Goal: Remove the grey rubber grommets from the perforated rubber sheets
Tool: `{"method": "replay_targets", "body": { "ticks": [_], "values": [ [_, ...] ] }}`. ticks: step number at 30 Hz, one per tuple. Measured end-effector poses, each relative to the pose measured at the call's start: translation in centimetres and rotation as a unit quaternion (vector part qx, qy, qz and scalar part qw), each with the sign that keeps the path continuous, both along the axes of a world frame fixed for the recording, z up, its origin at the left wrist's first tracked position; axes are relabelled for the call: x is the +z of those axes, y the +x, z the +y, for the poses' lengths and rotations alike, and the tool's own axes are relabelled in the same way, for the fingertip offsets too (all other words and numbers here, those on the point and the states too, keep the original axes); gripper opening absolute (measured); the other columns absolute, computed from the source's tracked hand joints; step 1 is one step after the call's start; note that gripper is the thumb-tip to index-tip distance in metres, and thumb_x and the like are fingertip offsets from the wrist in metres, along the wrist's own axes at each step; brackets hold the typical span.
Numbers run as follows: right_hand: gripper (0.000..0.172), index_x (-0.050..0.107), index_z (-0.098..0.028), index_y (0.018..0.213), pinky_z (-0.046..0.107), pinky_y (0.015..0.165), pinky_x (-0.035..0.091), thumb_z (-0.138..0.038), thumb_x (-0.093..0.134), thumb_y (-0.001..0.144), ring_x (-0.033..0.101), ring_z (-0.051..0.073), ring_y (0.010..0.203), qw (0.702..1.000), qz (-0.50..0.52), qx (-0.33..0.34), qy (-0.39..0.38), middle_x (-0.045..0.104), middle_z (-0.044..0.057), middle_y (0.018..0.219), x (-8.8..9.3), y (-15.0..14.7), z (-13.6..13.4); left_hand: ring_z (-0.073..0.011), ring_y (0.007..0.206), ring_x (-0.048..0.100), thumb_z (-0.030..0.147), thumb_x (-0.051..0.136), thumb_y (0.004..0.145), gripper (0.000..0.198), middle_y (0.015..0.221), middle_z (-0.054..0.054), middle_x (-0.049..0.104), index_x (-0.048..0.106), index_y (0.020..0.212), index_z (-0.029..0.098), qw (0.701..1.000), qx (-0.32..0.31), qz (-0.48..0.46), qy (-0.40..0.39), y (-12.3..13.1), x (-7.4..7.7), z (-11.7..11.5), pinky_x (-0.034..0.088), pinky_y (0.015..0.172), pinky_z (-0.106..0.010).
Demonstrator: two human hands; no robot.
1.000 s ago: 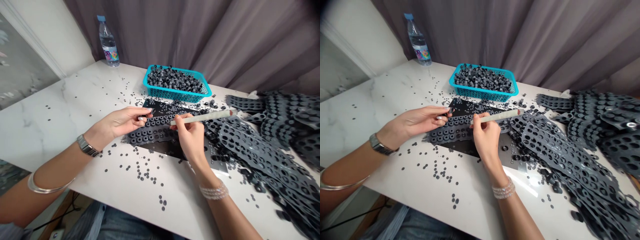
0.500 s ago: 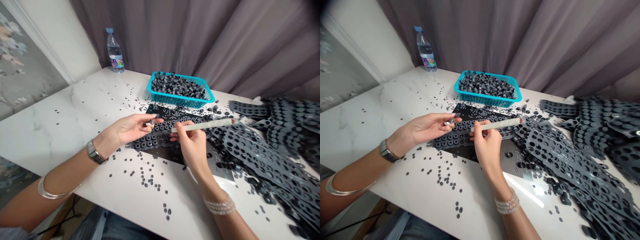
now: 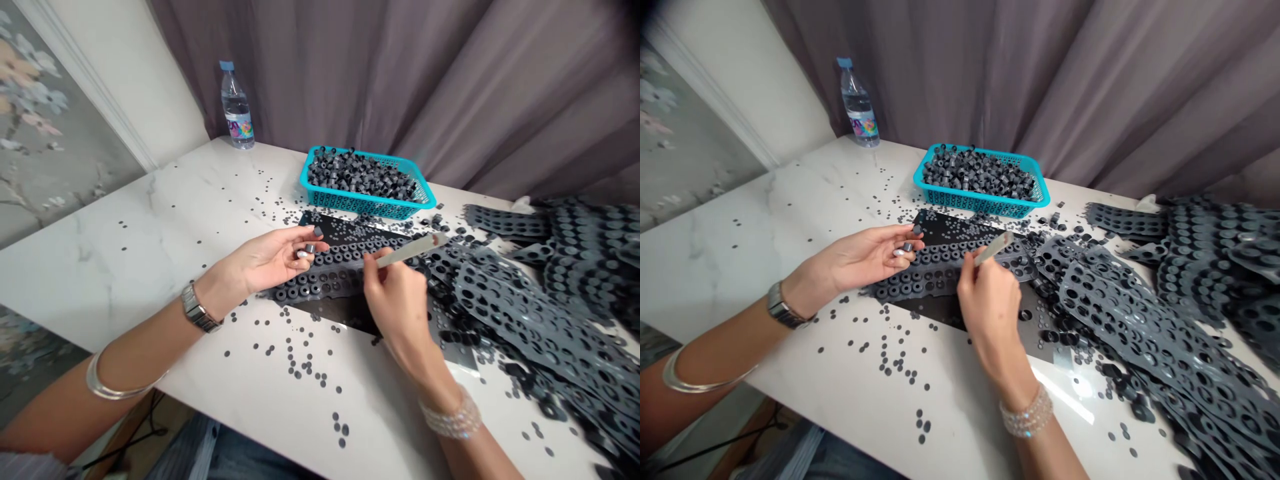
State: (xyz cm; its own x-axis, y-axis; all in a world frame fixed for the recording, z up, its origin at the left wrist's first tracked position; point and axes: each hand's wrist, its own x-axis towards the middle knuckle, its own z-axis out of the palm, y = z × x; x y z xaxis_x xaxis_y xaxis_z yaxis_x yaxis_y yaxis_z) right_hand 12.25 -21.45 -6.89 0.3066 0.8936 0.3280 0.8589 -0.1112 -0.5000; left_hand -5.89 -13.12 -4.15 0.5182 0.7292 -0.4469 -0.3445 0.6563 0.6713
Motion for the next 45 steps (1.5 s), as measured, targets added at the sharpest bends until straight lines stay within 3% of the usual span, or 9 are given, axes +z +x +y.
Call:
{"method": "replay_targets", "body": {
  "ticks": [5,9,14,19,26,29,32,38,45],
  "values": [
    [0.026,0.067,-0.018,0.082,0.034,0.057,0.032,-0.034,0.049,0.09,0.04,0.016,0.042,0.976,-0.157,-0.141,0.051,0.041,-0.001,0.044,0.7,3.9,-0.2,-0.0072,0.065,0.056,0.009,0.063,0.083,0.003,0.084,-0.008,0.062,0.06,0.083,0.011,1.0,-0.012,-0.01,-0.004,0.0,0.0,-0.1,0.038,0.046,-0.015],
    [0.03,0.065,-0.016,0.089,0.043,0.077,0.038,-0.032,0.04,0.094,0.053,0.02,0.056,0.971,-0.188,-0.114,0.096,0.054,0.004,0.057,0.9,4.8,-0.3,-0.0064,0.062,0.051,0.007,0.065,0.08,0.009,0.079,-0.006,0.058,0.058,0.082,0.011,1.0,-0.012,-0.009,-0.013,0.0,-0.3,-0.1,0.038,0.046,-0.015],
    [0.029,0.059,-0.02,0.078,0.032,0.064,0.04,-0.041,0.047,0.093,0.056,0.018,0.053,0.993,0.039,-0.066,0.087,0.059,0.002,0.056,1.1,3.0,-0.1,-0.0076,0.054,0.044,0.009,0.055,0.074,0.004,0.067,-0.003,0.046,0.053,0.077,0.012,0.994,-0.025,-0.075,-0.075,-0.2,-0.5,0.3,0.031,0.038,-0.015],
    [0.033,0.056,-0.02,0.069,0.026,0.053,0.037,-0.044,0.051,0.091,0.051,0.013,0.046,0.979,0.197,0.035,0.048,0.057,-0.002,0.052,0.8,0.5,-0.1,-0.0054,0.043,0.032,0.017,0.051,0.074,0.008,0.058,0.002,0.036,0.047,0.067,0.016,0.99,-0.01,-0.106,-0.096,-0.5,-0.5,0.8,0.023,0.031,-0.017],
    [0.031,0.055,-0.019,0.069,0.023,0.05,0.036,-0.039,0.05,0.092,0.05,0.01,0.048,0.959,0.25,0.137,-0.009,0.058,-0.001,0.057,-0.2,-1.7,-0.2,-0.0081,0.059,0.053,0.004,0.053,0.069,0.011,0.075,-0.009,0.058,0.059,0.075,0.011,0.999,0.011,-0.038,-0.01,-0.5,0.0,0.6,0.034,0.036,-0.012],
    [0.03,0.055,-0.019,0.068,0.023,0.05,0.034,-0.038,0.049,0.092,0.048,0.01,0.047,0.961,0.23,0.151,-0.025,0.056,-0.002,0.056,-0.4,-2.1,-0.4,-0.0068,0.054,0.045,0.006,0.056,0.068,0.01,0.073,-0.008,0.057,0.065,0.071,0.009,0.994,-0.017,0.051,0.098,-0.6,0.5,0.2,0.029,0.036,-0.016],
    [0.03,0.054,-0.019,0.067,0.024,0.049,0.032,-0.036,0.048,0.092,0.046,0.01,0.047,0.964,0.211,0.156,-0.039,0.055,-0.003,0.055,-0.5,-2.3,-0.5,-0.0057,0.045,0.03,0.017,0.061,0.073,0.012,0.058,-0.002,0.048,0.07,0.067,0.012,0.936,-0.099,0.206,0.268,-0.9,0.9,-0.4,0.02,0.039,-0.022],
    [0.03,0.054,-0.02,0.067,0.024,0.05,0.032,-0.034,0.047,0.092,0.046,0.009,0.046,0.966,0.199,0.161,-0.044,0.056,-0.002,0.058,-0.4,-2.4,-0.6,-0.0096,0.044,0.028,0.021,0.066,0.071,0.014,0.045,0.005,0.044,0.078,0.078,0.022,0.719,-0.184,0.4,0.538,-1.4,0.2,-1.7,0.02,0.049,-0.027],
    [0.029,0.055,-0.019,0.067,0.023,0.051,0.033,-0.03,0.048,0.092,0.048,0.009,0.048,0.962,0.203,0.177,-0.042,0.056,-0.003,0.06,-0.4,-2.6,-0.7,-0.0125,0.047,0.035,0.017,0.067,0.07,0.009,0.053,0.002,0.054,0.07,0.065,0.024,0.631,-0.197,0.423,0.619,-1.2,-1.1,-2.2,0.021,0.053,-0.029]
  ]
}}
